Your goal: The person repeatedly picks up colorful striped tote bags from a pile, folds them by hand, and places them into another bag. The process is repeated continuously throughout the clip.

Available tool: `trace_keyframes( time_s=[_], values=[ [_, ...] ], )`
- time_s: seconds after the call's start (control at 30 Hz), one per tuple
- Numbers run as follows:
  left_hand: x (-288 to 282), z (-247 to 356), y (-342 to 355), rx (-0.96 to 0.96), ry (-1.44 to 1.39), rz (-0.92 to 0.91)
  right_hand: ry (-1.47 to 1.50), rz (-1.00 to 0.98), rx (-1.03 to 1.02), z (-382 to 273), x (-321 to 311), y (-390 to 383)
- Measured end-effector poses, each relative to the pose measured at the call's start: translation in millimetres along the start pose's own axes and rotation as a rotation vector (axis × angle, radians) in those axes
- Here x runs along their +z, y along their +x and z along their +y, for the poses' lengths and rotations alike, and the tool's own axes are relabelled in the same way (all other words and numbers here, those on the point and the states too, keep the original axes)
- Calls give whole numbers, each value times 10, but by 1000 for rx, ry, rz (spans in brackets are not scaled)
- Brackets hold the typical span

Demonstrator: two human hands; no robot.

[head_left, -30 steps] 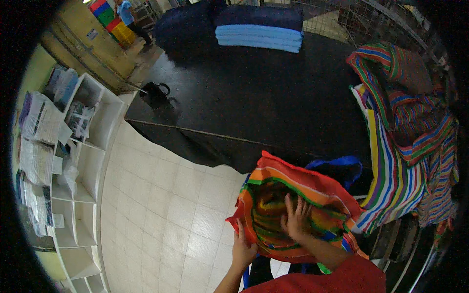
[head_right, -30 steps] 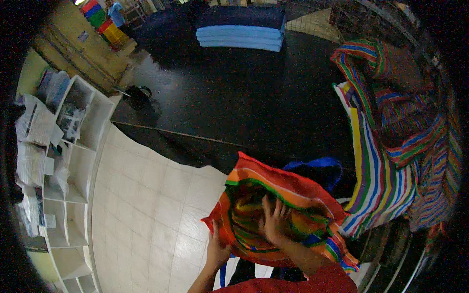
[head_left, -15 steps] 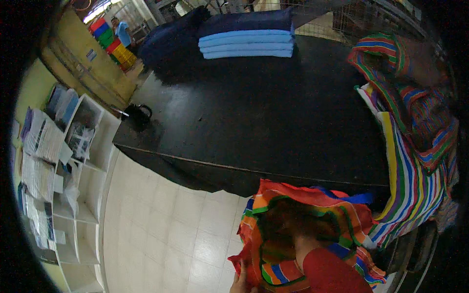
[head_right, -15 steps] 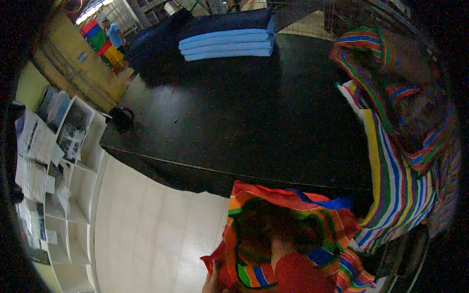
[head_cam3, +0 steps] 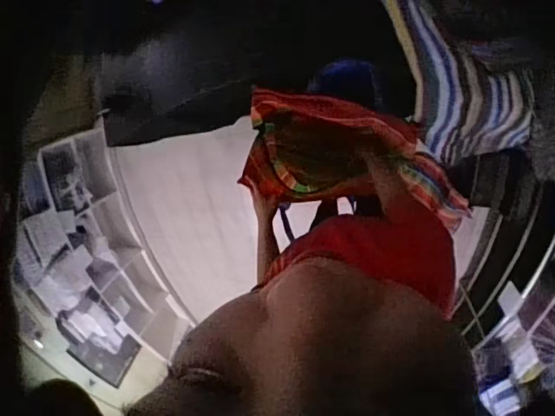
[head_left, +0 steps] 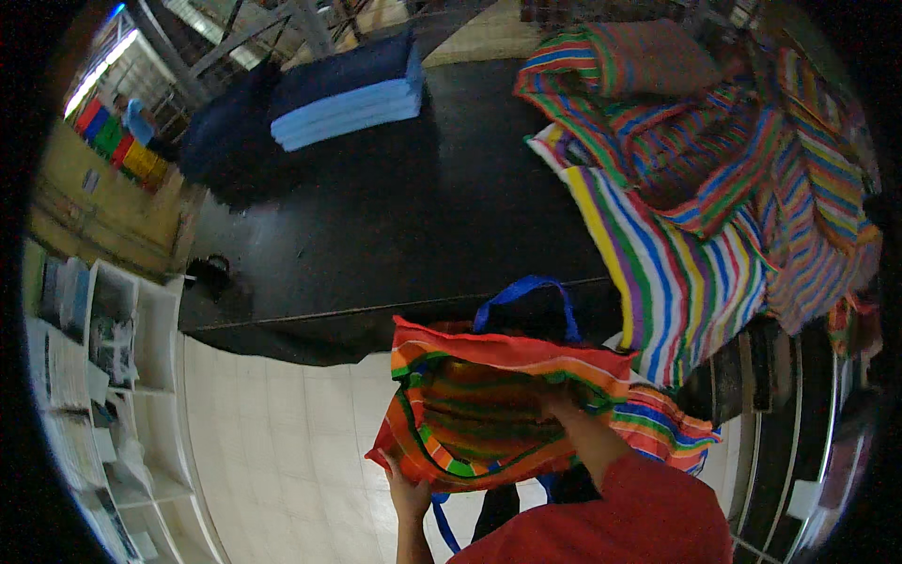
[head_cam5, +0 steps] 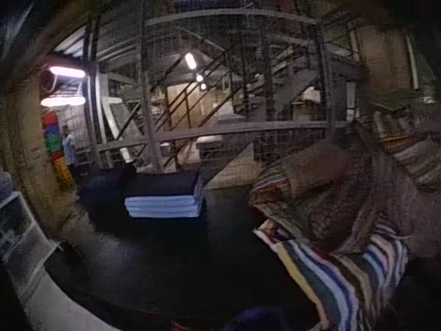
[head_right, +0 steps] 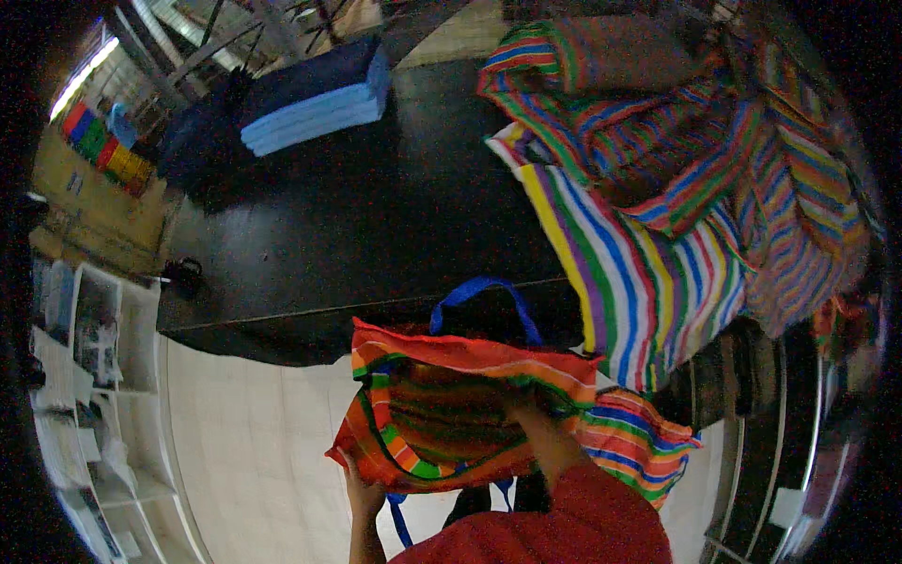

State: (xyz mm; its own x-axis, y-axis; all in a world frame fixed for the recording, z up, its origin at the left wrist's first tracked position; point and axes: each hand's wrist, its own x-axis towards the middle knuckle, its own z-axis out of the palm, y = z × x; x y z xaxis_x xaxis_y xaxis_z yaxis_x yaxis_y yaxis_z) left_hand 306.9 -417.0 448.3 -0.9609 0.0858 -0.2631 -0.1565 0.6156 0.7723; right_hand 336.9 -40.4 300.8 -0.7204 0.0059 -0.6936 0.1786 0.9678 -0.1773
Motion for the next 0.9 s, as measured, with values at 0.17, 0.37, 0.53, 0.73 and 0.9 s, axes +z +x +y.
trace_keyframes(
  time_s=[0.17, 0.37, 0.53, 0.73, 0.9],
  values=[
    [-133, -85, 305, 110, 236, -207, 134, 136, -14, -5, 199, 1003],
    [-373, 456, 379, 8, 920, -637, 1030, 598, -347, -856, -1047, -1200],
    [-312, 1436, 23, 275, 971, -899, 1000, 1063, 188, -882, 105, -2574],
    [292, 1839, -478, 871, 965, -990, 1183, 755, 1004, -492, 2216, -3333],
    [879, 2043, -1145, 874, 1202, -1217, 1096, 531, 977, -96, 3148, -3774]
  ],
)
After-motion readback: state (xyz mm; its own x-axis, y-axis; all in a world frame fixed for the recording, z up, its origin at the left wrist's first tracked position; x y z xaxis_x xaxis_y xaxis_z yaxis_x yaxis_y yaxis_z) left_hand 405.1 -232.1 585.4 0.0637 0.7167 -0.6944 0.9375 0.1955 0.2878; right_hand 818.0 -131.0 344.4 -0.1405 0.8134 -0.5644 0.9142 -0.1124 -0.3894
